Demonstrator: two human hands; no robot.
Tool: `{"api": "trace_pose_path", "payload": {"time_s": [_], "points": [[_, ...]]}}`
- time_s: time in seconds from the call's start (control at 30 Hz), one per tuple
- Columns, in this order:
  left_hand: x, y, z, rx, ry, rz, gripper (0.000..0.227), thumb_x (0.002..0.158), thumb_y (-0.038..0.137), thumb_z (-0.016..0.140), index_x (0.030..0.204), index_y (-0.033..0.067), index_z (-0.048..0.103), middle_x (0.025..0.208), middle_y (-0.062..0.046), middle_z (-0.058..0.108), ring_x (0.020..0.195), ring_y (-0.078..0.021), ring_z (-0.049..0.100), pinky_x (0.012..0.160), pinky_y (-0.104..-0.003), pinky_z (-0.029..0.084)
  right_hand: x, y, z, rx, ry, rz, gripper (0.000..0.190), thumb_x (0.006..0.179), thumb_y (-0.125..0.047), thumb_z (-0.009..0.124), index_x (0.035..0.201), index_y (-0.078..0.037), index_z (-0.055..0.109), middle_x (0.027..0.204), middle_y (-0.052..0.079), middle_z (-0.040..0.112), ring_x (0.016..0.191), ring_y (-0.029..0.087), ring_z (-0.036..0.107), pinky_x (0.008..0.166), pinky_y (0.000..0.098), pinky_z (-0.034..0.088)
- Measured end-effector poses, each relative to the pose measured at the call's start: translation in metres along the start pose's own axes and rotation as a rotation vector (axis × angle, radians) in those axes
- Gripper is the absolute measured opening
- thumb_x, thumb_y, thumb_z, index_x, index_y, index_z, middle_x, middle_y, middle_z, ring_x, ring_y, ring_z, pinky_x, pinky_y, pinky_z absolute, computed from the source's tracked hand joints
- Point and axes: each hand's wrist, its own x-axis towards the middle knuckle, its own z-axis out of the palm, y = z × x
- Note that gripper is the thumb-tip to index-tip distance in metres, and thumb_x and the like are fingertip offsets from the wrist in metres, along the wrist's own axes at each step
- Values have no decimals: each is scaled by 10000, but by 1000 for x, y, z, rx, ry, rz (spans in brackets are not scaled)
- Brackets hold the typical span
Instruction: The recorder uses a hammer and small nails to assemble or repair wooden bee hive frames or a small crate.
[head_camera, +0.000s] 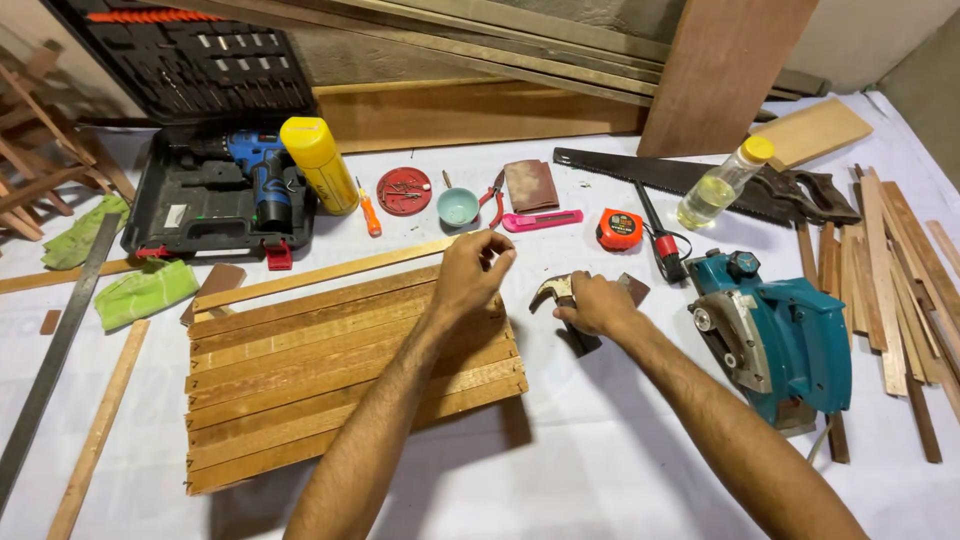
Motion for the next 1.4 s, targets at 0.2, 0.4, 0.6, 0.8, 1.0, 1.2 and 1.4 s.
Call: {"api": "trace_pose_path", "payload": {"time_s": [0.2,0.4,0.6,0.8,1.0,1.2,1.4], "points": [[1,-31,-27,188,164,78,173,893,200,725,954,40,752,906,-108,747,879,-243,650,809,-404,537,-8,-6,28,91,34,-13,707,807,-300,800,1324,-44,390,1024,259,710,947,455,711,807,532,590],[-9,-8,-39,179,67,-24,179,907,205,703,957,43,760,929,-114,752,875,-242,682,844,-394,537,20,13,44,211,217,-80,556,839,-167,719,1257,49,422,937,309,684,851,487,708,765,559,576],[-12,-2,-41,142,68,-36,177,875,219,742,953,66,788,919,-109,758,893,-260,678,880,-412,509,-15,-42,-58,711,59,176,392,919,-233,664,1255,-45,589,852,172,718,681,256,665,606,393,531],[-12,-17,-35,191,61,-3,146,896,215,742,914,80,795,948,-83,726,947,-260,638,891,-425,489,-21,-64,-77,1357,-48,-116,373,921,-150,709,1256,-13,618,775,13,682,617,81,619,522,270,511],[-9,-36,-28,244,74,83,171,911,223,739,973,70,785,970,-70,725,958,-257,629,914,-435,455,-30,-80,-83,1051,71,-259,450,946,-250,675,1329,-24,610,704,63,645,549,119,569,472,291,421],[-10,-30,-28,282,76,91,181,910,231,737,987,75,787,981,-66,723,952,-257,613,889,-426,443,-43,-88,-89,718,124,-267,450,989,-284,575,1379,-71,504,735,79,665,575,161,652,503,340,542],[-11,-37,-24,303,98,112,174,887,222,742,977,81,790,1015,-60,736,983,-264,616,900,-420,444,-47,-95,-79,542,356,-502,389,1012,-244,571,1328,-25,517,820,217,692,694,345,686,626,464,520]]}}
